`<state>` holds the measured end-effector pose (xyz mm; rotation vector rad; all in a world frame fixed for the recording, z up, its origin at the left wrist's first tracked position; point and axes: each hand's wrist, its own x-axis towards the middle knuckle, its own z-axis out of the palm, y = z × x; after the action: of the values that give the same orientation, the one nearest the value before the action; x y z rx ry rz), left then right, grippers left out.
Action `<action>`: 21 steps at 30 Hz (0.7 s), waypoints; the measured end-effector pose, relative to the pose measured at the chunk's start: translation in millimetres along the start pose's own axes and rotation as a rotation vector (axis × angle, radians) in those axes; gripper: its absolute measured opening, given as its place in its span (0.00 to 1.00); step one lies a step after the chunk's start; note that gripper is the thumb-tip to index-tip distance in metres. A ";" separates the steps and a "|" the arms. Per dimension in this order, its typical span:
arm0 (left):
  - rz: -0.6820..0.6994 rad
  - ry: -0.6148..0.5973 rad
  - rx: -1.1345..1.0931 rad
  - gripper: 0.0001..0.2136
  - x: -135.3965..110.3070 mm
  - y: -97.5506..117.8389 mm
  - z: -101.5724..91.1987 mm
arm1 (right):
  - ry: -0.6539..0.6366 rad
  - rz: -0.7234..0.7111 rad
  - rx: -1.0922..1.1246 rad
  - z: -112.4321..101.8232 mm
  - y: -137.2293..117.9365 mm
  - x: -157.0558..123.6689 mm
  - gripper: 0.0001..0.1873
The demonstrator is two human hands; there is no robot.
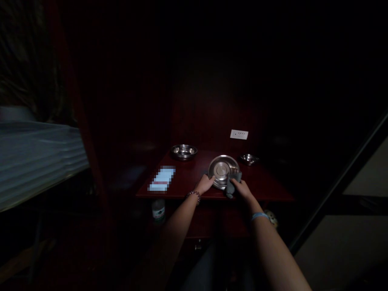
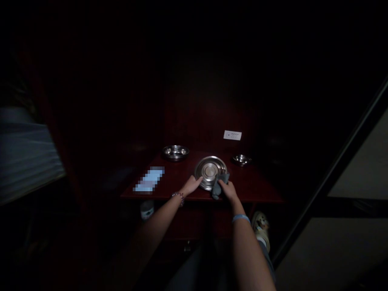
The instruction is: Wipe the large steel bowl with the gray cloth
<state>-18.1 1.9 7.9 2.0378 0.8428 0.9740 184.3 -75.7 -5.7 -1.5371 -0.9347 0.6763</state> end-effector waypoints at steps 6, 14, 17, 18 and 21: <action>0.023 0.042 -0.171 0.20 3.9 1.8 -4.2 | 0.004 -0.036 0.006 5.7 -3.5 -1.7 0.15; -0.184 0.235 -0.397 0.25 10.3 -10.1 -6.4 | 0.177 -0.073 -0.060 5.7 -5.3 -0.1 0.21; -0.151 0.327 -0.439 0.15 17.4 -20.6 -3.0 | 0.197 -0.082 -0.077 9.0 -5.6 1.3 0.21; -0.139 0.338 -0.432 0.12 18.9 -23.4 -2.1 | 0.195 -0.088 -0.075 10.4 -5.8 1.6 0.21; -0.121 0.349 -0.397 0.10 20.1 -28.3 -1.0 | 0.171 -0.106 -0.071 13.9 -6.0 2.1 0.22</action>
<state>-15.9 33.1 -7.3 1.4883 0.8578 1.3319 172.7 -66.5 -2.1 -1.5689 -0.9110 0.4328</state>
